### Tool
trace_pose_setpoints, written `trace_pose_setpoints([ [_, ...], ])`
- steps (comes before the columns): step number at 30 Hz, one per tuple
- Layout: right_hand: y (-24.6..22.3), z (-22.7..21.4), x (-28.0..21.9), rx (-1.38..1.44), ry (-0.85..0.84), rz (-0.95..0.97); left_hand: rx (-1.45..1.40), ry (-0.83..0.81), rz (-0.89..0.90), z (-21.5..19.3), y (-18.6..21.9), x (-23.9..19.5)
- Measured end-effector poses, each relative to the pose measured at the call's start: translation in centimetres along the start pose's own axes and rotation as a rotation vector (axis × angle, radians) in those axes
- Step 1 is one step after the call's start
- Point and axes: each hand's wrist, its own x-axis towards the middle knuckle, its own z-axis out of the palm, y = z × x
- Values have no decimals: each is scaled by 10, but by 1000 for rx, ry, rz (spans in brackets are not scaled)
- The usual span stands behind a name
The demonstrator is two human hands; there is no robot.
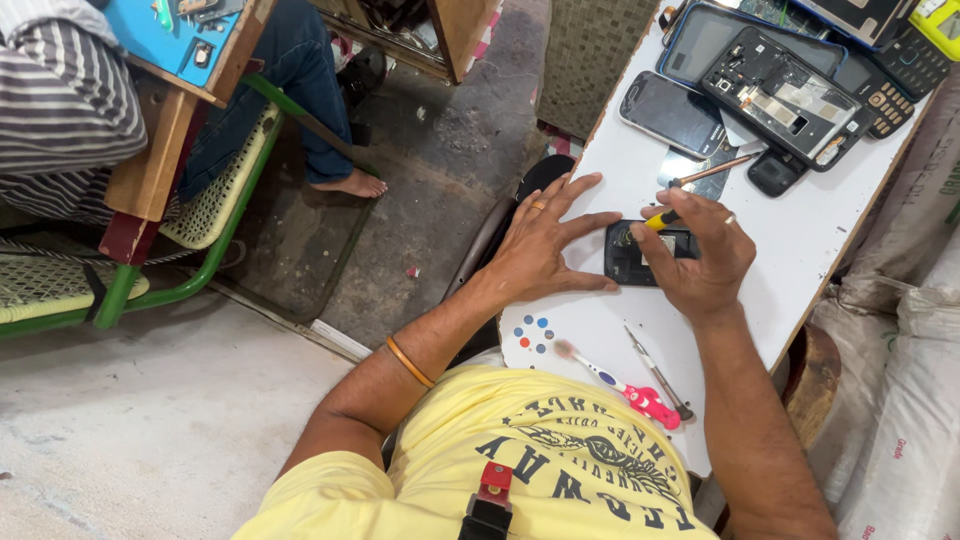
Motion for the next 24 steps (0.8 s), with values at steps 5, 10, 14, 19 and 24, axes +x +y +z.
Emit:
trace_pose_setpoints([
  [5, -2, 2, 0, -46, -55, -90, 5, -5, -4, 2, -2, 0],
  [10, 2, -1, 2, -125, 25, -48, 2, 0, -1, 2, -2, 0],
  [14, -2, -3, 2, -44, -33, -34, 7, -2, -1, 2, -2, 0],
  [19, -3, 1, 5, -39, -83, -84, -18, -11, -10, 3, -3, 1],
  [24, 0, -1, 5, -140, -7, -21, 6, -10, 1, 2, -2, 1],
])
